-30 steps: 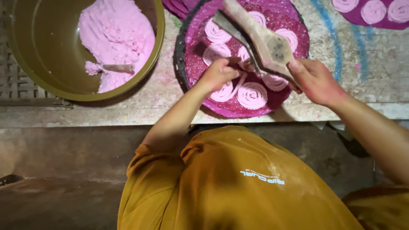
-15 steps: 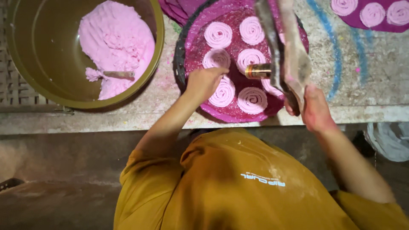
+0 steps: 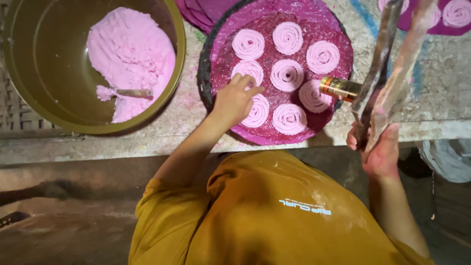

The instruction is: The person scoops pink dough from a bowl and uses a wooden press to form spiral shapes on a glittery purple mat. The formed spirals are arranged in rows on the mat as the process continues.

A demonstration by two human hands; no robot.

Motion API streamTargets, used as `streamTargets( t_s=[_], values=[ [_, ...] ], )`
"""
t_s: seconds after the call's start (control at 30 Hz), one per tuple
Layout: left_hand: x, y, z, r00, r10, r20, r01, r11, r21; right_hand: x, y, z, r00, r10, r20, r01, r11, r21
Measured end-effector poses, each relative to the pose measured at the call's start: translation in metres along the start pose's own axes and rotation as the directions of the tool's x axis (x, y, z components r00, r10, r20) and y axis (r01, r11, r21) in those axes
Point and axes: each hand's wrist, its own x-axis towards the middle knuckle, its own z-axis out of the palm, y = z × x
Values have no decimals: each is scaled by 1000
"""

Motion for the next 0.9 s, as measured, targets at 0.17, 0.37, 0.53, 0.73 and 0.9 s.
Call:
streamTargets(
  t_s=[0.17, 0.37, 0.53, 0.73, 0.9],
  values=[
    [5, -4, 7, 995, 87, 57, -91, 994, 54, -1, 5, -12, 999, 1, -47, -1, 1000, 1],
    [5, -15, -6, 998, 49, -39, -47, 997, 57, 6, -1, 0, 998, 21, -66, -21, 1000, 1],
    [-20, -23, -48, 927, -230, -296, 240, 971, -1, 62, -26, 31, 975, -219, -24, 186, 876, -445],
    [-57, -10, -59, 867, -390, -310, 382, 920, -90, 214, -46, 92, 922, -311, 233, 341, 363, -867],
    [-62, -2, -45, 875, -448, -182, 421, 891, -171, 340, -8, 172, 843, -343, 415, 428, -40, -903]
  ],
)
